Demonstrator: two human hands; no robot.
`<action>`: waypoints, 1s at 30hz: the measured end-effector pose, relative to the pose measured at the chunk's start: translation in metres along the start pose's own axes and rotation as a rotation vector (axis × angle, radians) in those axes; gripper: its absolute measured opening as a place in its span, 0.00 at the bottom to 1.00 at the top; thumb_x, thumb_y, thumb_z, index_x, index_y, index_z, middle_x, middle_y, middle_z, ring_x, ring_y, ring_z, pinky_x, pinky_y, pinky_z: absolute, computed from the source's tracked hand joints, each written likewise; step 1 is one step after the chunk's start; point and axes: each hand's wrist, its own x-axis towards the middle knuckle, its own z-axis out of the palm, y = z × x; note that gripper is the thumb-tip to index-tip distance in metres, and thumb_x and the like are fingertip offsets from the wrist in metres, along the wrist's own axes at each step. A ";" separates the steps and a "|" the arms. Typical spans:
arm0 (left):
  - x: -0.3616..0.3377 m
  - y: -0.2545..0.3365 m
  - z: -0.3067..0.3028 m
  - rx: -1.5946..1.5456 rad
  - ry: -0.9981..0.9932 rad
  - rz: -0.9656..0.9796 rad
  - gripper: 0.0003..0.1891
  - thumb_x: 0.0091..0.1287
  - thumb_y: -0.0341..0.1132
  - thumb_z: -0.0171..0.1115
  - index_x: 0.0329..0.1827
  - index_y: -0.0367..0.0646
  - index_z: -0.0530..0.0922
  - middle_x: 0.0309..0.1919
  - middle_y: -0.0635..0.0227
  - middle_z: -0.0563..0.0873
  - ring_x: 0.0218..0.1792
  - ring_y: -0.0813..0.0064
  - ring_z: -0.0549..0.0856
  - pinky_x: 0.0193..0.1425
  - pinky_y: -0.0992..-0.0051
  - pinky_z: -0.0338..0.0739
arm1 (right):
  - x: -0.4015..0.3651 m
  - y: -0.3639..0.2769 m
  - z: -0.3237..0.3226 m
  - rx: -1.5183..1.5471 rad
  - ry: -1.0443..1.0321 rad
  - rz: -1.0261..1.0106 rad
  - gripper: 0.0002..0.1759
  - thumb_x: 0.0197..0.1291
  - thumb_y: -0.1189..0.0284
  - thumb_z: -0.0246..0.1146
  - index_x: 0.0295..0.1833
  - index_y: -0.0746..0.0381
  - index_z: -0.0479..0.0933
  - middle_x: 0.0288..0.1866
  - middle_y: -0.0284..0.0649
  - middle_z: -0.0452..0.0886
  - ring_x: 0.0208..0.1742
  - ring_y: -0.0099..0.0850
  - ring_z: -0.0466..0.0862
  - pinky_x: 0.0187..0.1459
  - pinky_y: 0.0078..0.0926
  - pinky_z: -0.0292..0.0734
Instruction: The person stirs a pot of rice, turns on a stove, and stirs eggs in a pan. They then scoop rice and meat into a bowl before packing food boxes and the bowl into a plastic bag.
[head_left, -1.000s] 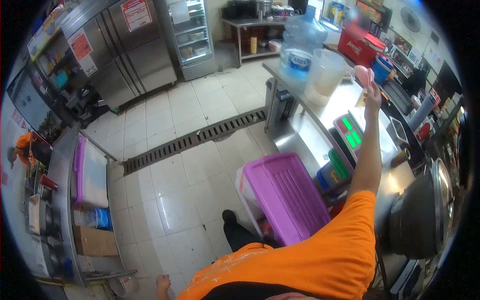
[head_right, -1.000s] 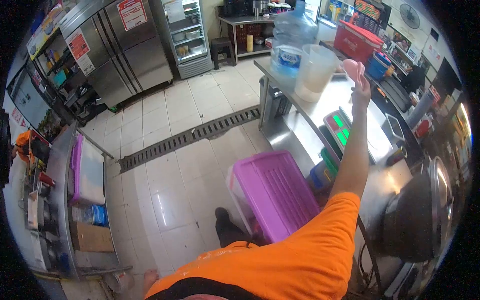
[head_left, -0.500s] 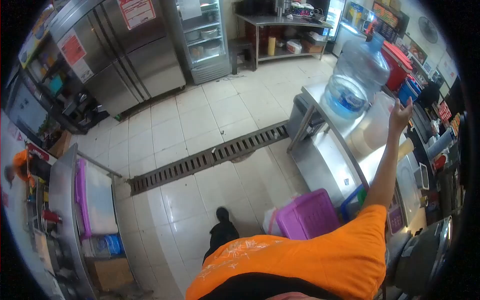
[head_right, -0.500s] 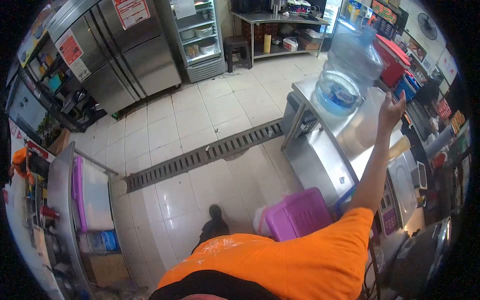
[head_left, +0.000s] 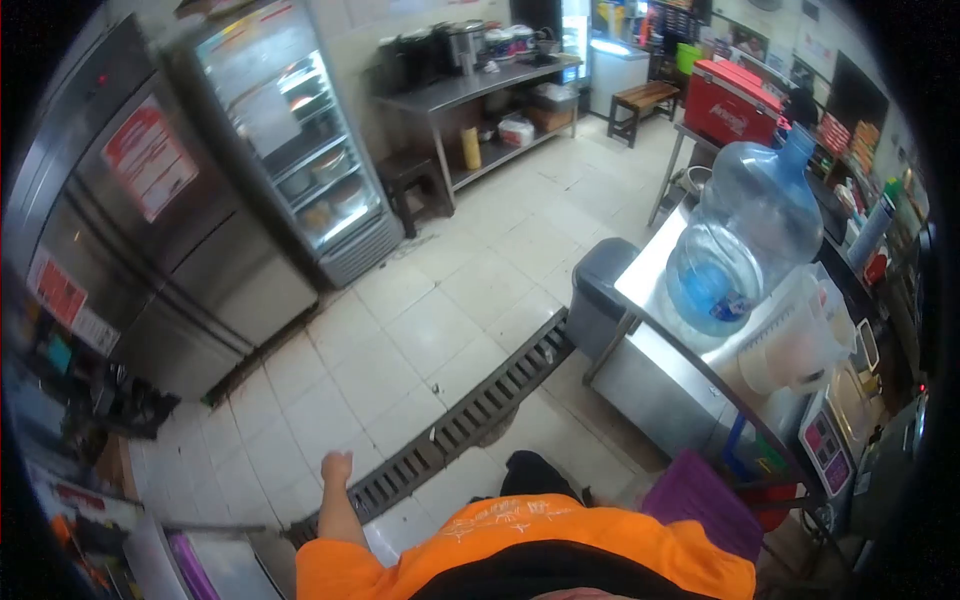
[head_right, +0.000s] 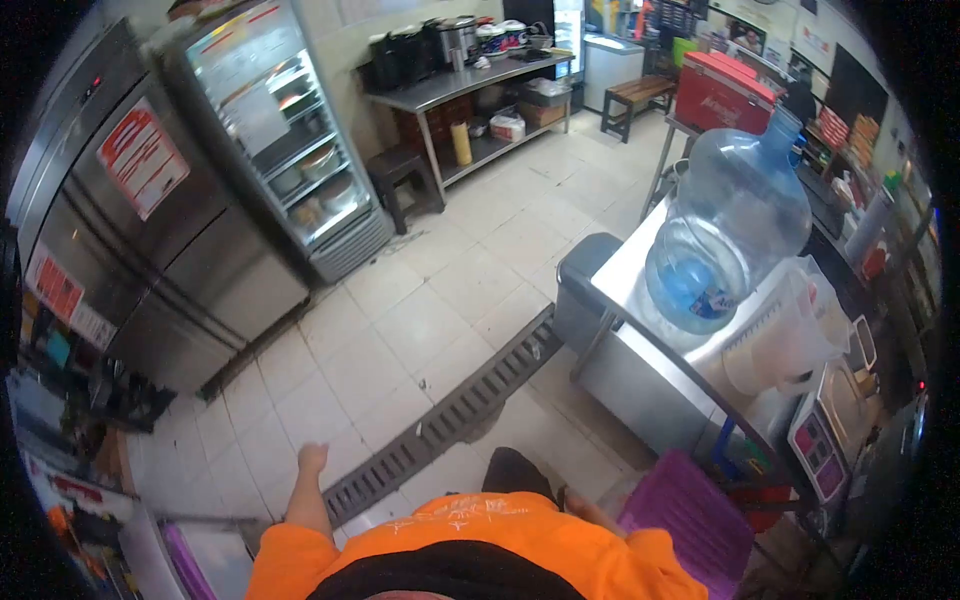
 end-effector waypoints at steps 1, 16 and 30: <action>0.040 0.043 -0.032 -0.102 0.030 0.007 0.23 0.58 0.52 0.54 0.33 0.36 0.79 0.31 0.50 0.81 0.37 0.50 0.80 0.43 0.59 0.73 | 0.019 -0.015 0.006 -0.015 0.022 0.016 0.26 0.62 0.54 0.44 0.55 0.62 0.70 0.61 0.44 0.67 0.58 0.37 0.69 0.55 0.37 0.64; 0.244 0.365 0.044 -0.128 -0.739 0.037 0.30 0.59 0.57 0.55 0.52 0.38 0.73 0.47 0.54 0.80 0.49 0.61 0.79 0.50 0.68 0.74 | 0.372 -0.354 0.018 -0.205 0.197 0.183 0.16 0.58 0.61 0.52 0.37 0.62 0.77 0.32 0.44 0.79 0.32 0.33 0.78 0.31 0.33 0.73; 0.625 0.768 0.013 0.687 -0.734 0.959 0.28 0.61 0.52 0.50 0.49 0.34 0.76 0.51 0.51 0.78 0.55 0.57 0.76 0.58 0.68 0.68 | 0.500 -0.498 -0.062 -0.436 0.703 0.442 0.21 0.54 0.59 0.56 0.46 0.64 0.76 0.45 0.49 0.79 0.51 0.47 0.76 0.53 0.39 0.69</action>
